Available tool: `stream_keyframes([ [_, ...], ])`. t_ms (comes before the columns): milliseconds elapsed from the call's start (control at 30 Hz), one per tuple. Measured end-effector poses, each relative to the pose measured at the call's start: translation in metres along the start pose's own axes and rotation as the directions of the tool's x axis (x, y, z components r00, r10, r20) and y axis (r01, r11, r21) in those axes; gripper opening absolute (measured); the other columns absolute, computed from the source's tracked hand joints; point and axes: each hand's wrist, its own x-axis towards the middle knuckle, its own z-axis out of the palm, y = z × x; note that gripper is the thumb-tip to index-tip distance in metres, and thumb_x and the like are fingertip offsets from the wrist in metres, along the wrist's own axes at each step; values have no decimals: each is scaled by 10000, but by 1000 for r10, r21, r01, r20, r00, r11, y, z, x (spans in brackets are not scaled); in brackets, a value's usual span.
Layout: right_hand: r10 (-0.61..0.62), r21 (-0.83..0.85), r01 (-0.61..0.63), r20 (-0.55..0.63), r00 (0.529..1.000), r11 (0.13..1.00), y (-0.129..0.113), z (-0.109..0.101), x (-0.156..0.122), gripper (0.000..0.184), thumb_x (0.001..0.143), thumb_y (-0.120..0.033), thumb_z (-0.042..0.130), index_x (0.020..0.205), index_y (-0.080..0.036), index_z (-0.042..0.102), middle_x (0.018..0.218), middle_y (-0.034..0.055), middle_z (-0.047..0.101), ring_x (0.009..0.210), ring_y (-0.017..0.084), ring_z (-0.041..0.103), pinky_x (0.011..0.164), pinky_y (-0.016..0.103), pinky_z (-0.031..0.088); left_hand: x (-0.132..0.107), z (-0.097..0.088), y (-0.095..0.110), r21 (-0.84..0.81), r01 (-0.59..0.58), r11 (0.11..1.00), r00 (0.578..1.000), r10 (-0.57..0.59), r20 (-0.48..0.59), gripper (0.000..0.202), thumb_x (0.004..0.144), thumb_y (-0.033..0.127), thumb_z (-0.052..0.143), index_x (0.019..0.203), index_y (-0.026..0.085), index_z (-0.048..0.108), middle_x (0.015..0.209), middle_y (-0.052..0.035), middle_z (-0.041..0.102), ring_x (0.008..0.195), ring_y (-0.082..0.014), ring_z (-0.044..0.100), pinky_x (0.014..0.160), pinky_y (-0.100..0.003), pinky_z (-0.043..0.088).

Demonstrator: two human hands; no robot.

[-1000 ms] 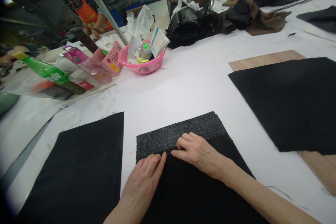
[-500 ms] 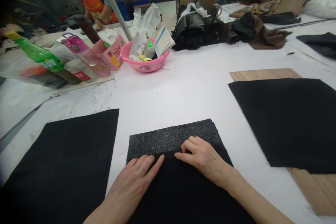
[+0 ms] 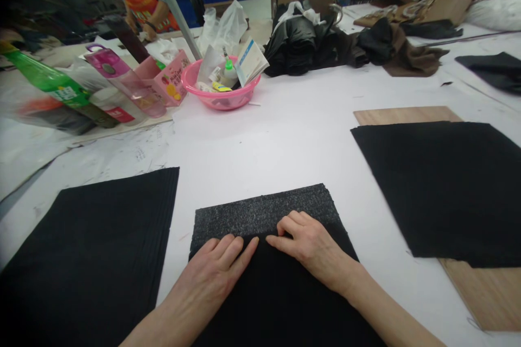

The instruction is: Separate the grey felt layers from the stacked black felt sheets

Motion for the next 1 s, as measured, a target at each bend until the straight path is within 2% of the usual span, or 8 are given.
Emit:
stream_keyframes([
  [67,-3,-13,3,1,1000,1000,0,0,0,250,1047,-177,433,1200,-236,622,947,44,553,840,176,483,738,334,388,3,2,2,11,-51,999,998,52,-40,489,869,8,456,1353,75,455,1140,-77,561,1040,-222,538,823,-346,492],
  [133,-1,-25,2,3,1000,1000,-1,0,1,249,1045,-179,440,1208,-237,619,946,44,550,843,178,483,735,332,383,7,3,4,3,-75,997,996,75,-47,454,885,15,435,1335,60,470,1123,-75,566,1025,-215,543,836,-341,495],
  [400,20,39,-20,-1,1000,999,4,-5,2,239,1044,-178,436,1151,-248,637,929,31,561,848,175,486,743,328,370,16,1,16,38,-43,998,996,46,-81,499,836,-23,420,1334,-4,455,1077,-90,555,953,-217,545,777,-334,513],
  [667,22,52,-21,-29,999,998,21,-25,-17,258,1044,-150,423,1105,-217,664,909,38,572,808,160,496,703,300,375,17,1,15,14,-56,998,997,57,-44,544,824,-10,458,1367,19,431,1092,-83,567,951,-218,547,752,-331,506],
  [1000,16,-37,-16,-7,1000,999,19,-24,-23,247,1041,-178,451,1173,-236,652,946,53,567,844,175,518,723,312,407,18,1,16,-21,-49,999,999,49,-18,590,835,18,490,1413,55,378,1130,-72,562,992,-228,529,772,-350,489],
])
